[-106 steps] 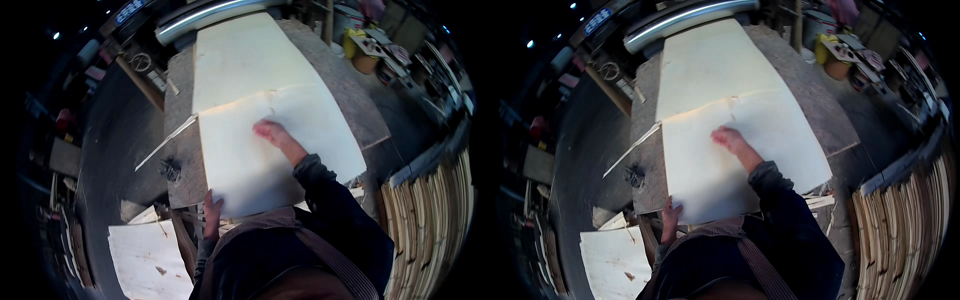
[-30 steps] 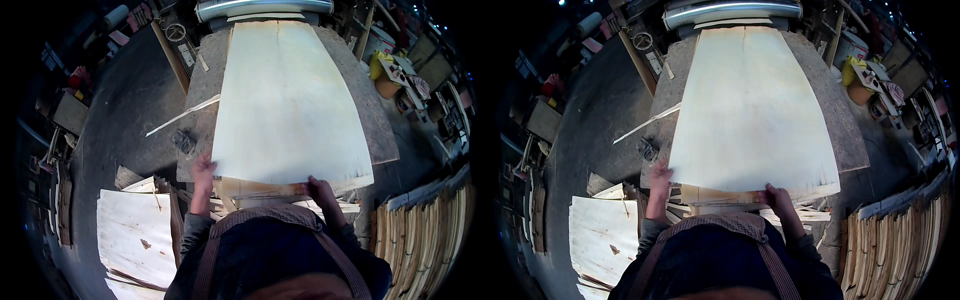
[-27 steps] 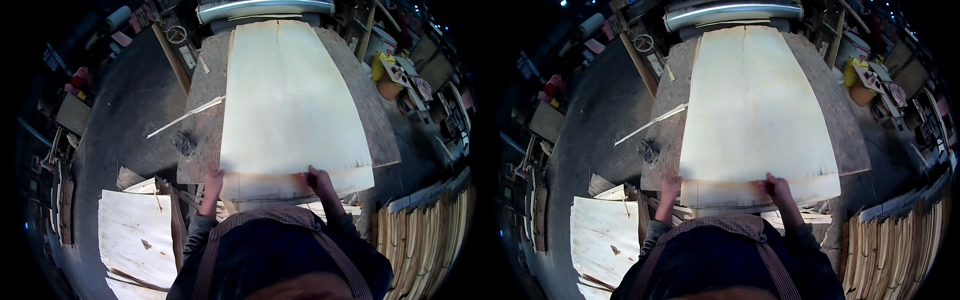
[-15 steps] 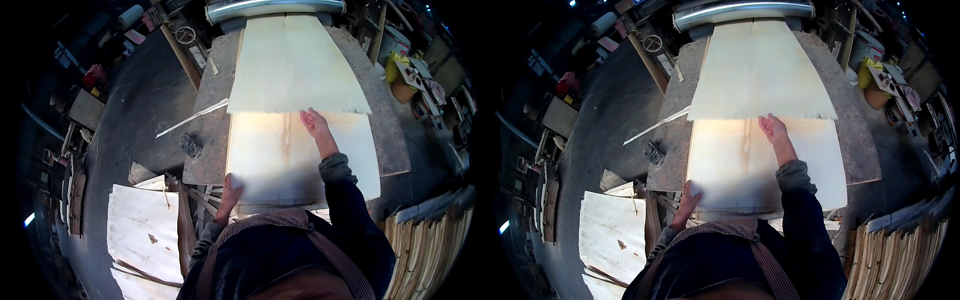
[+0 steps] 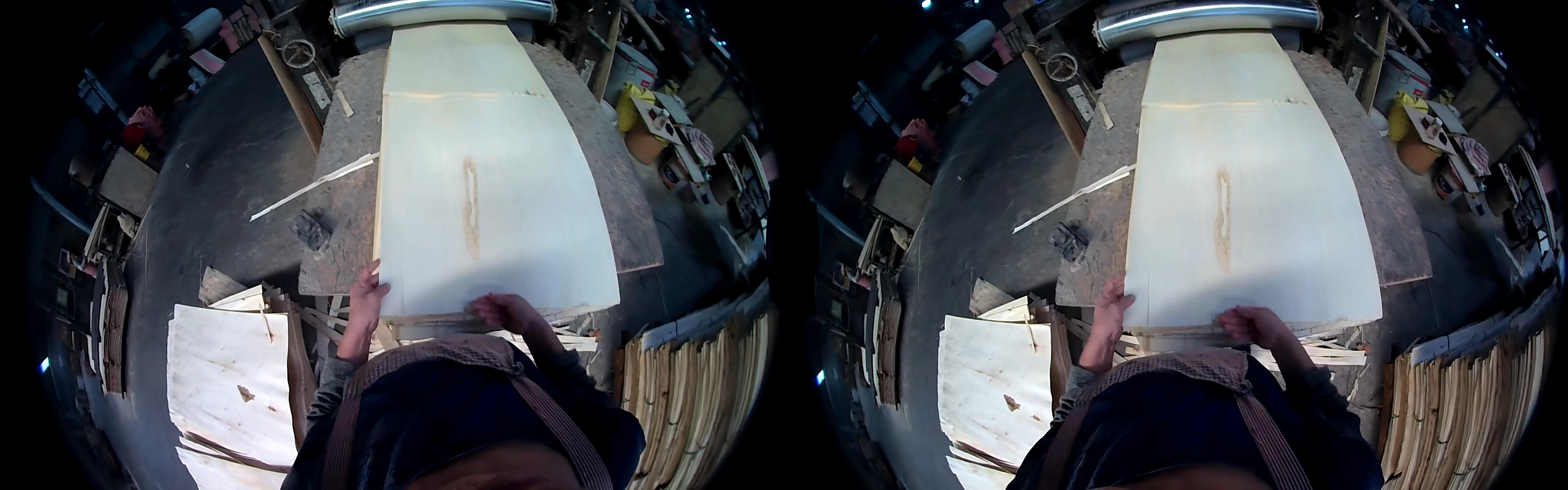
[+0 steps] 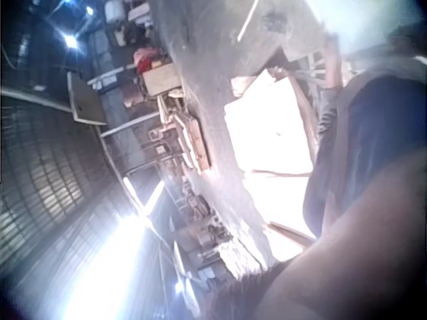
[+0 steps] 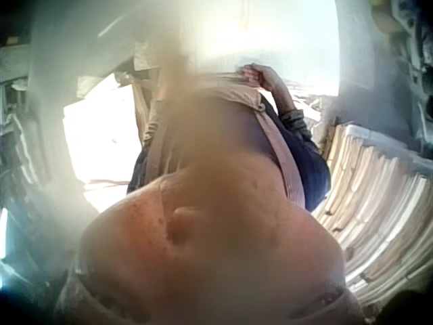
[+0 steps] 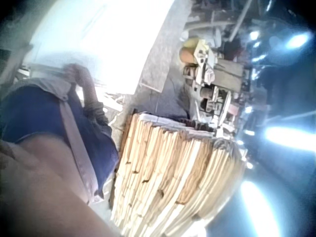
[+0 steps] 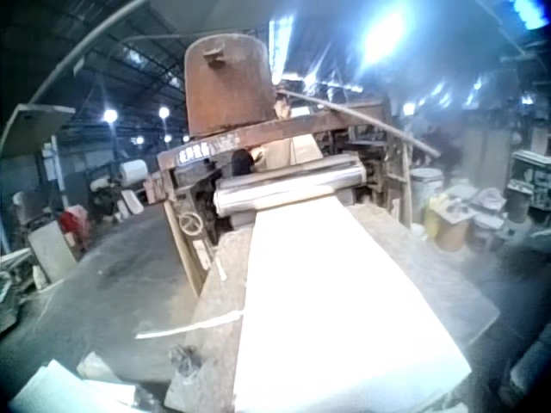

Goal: The person takes thin wood veneer sheets from a large stack by hand and feeds them one by one into an industrial rolling machine on a worktable.

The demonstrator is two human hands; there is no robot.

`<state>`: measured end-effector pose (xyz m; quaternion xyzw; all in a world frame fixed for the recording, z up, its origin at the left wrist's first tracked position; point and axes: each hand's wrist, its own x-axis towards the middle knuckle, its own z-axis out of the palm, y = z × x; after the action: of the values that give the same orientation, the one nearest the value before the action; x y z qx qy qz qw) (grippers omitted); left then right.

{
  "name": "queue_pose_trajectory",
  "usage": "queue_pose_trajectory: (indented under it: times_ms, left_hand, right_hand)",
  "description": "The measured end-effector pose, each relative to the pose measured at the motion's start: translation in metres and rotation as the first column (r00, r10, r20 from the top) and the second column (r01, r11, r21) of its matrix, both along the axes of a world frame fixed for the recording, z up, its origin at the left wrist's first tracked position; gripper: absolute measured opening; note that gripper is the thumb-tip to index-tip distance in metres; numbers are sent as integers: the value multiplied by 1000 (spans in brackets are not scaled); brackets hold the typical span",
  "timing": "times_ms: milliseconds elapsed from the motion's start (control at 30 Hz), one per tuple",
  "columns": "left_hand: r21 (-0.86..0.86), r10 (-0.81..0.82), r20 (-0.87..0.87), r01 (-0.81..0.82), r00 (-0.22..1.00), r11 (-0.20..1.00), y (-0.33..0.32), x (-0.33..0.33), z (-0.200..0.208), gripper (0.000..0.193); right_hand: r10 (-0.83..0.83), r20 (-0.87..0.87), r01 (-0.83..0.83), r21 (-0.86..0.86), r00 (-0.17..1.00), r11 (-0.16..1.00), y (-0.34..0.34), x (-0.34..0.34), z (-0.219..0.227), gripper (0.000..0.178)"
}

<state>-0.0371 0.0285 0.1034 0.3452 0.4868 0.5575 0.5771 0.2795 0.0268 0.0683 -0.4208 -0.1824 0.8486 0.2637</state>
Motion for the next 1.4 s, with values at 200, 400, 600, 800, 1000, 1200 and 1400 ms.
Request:
queue_pose_trajectory:
  times_ms: [200,400,600,800,1000,1200,1400]
  left_hand:
    - [70,2,93,-9,996,997,2,1,43,53]
    - [29,72,138,-76,988,997,7,-16,61,56]
    - [-59,172,-310,-200,935,978,10,-28,-35,62]
    - [-73,-64,-928,-11,366,997,-16,-4,-96,77]
    - [-138,-111,-905,-35,410,990,-18,4,-86,76]
    - [-149,-101,-710,-9,697,989,-13,-20,-98,68]
    - [-146,105,-138,-126,985,981,-13,-21,-45,33]
  right_hand:
    - [-64,-107,58,-53,992,997,-51,41,-26,40]
    - [-328,-119,341,112,937,933,-44,42,12,29]
    - [-284,-109,298,138,953,945,6,48,4,31]
    - [-388,-150,407,125,909,905,134,46,-36,23]
    - [-501,-283,535,55,818,843,249,32,-16,16]
    - [-480,-443,534,-3,757,845,260,13,-12,15]
    - [-199,-212,206,10,957,978,125,-16,-11,22]
